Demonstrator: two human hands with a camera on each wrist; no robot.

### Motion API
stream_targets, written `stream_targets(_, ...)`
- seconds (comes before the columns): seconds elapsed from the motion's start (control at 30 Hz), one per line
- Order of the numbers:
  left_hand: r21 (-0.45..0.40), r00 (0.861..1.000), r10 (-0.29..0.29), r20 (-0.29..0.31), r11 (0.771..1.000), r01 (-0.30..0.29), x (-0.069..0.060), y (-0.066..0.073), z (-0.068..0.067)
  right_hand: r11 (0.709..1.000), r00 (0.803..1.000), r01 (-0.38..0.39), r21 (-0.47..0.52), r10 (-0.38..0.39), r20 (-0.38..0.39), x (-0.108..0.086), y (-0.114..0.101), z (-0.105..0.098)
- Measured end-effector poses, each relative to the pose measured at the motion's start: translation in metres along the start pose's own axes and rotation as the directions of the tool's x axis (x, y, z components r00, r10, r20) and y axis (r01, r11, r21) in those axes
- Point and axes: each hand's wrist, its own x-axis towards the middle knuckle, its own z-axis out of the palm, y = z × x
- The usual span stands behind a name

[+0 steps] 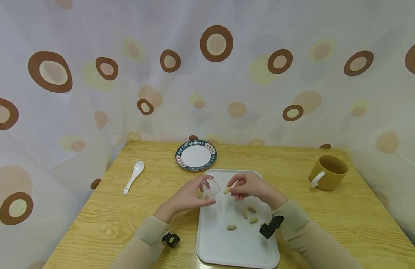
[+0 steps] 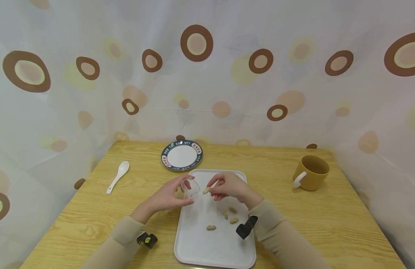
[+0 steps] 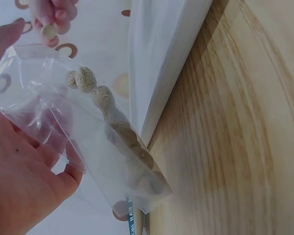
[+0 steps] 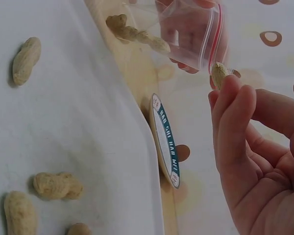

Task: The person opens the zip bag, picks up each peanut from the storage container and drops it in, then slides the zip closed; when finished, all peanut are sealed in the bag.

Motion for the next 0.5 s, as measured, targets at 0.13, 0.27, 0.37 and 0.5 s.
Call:
stream_targets(0.13, -0.011, 1.0, 0.018, 0.005, 1.0, -0.018, 0.001, 0.002, 0.001, 1.0, 1.0, 0.018, 0.016, -0.018, -0.007, -0.002, -0.006, -0.002)
stream_targets(0.27, -0.017, 1.0, 0.02, 0.012, 1.0, -0.02, 0.001, 0.004, 0.003, 0.999, 0.999, 0.033, 0.024, -0.033, -0.006, -0.003, -0.012, -0.003)
stream_targets(0.37, -0.01, 0.999, 0.031, 0.011, 0.999, -0.031, 0.003, 0.004, 0.004, 0.998, 0.999, 0.046, 0.038, -0.046, -0.007, -0.002, -0.015, -0.002)
stream_targets(0.5, -0.006, 0.999, 0.048, 0.003, 0.999, -0.048, 0.005, 0.005, 0.006, 0.995, 0.997, 0.081, 0.056, -0.08, -0.018, -0.001, -0.022, 0.003)
